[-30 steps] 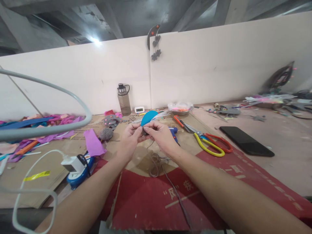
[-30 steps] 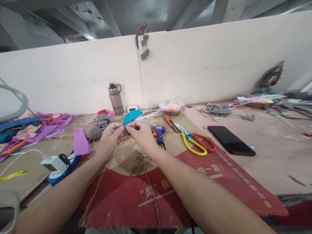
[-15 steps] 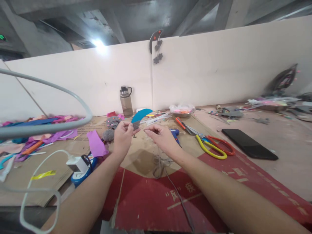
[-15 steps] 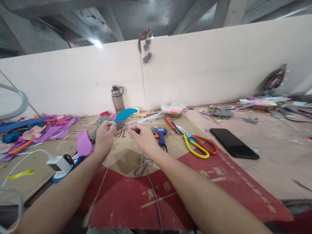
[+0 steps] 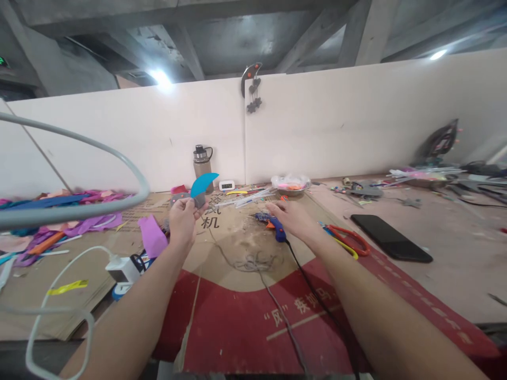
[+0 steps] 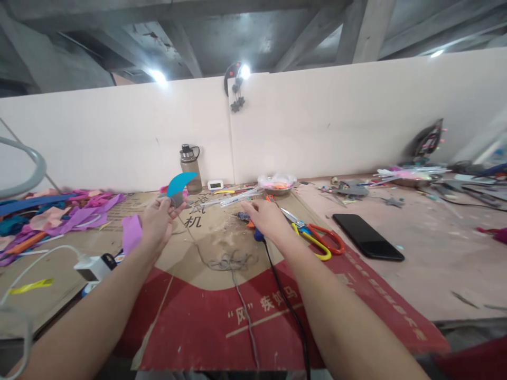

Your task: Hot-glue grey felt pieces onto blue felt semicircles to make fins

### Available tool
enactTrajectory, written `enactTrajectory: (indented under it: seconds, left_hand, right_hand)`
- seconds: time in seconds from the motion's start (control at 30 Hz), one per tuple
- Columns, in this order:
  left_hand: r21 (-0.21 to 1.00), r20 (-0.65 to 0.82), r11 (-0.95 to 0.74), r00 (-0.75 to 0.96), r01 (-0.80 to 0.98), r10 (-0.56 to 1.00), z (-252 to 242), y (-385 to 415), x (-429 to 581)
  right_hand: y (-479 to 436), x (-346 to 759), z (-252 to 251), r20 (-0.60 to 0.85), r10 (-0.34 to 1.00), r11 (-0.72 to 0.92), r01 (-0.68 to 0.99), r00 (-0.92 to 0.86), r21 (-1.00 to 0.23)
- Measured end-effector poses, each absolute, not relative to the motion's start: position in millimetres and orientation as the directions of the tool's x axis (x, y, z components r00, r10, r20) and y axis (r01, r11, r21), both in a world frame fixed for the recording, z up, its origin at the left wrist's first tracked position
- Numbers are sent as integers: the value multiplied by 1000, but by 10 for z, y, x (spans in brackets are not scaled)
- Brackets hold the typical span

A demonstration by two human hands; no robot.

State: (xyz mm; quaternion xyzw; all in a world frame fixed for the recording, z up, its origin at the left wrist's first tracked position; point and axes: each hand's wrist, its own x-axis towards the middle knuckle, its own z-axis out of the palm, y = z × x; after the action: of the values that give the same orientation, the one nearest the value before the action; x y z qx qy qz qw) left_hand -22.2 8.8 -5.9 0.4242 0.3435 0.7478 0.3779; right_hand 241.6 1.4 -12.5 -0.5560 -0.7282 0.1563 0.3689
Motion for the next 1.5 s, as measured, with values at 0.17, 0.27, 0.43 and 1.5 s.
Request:
enactTrajectory:
  seconds: [0.17,0.27,0.43,1.5]
  left_hand:
    - [847,412,-492,-337,-200,846,-80,52,-134]
    - [856,409,-480,-316,-191,856,-94,34,-100]
    - [859,348,-414,-250,-302,904,-94,15,-86]
    - [904,376,-396,-144,-158,915,-126,-71,71]
  right_hand:
    - [163,2451,-393,114,993,67,877,-14,-476]
    - [182,2406,-470,105,994,47,847,11,-530]
    - [149,2333,-360,167,983,57,734,77,-676]
    - [-444,1921,-136,649,707,688,487,-282,-538]
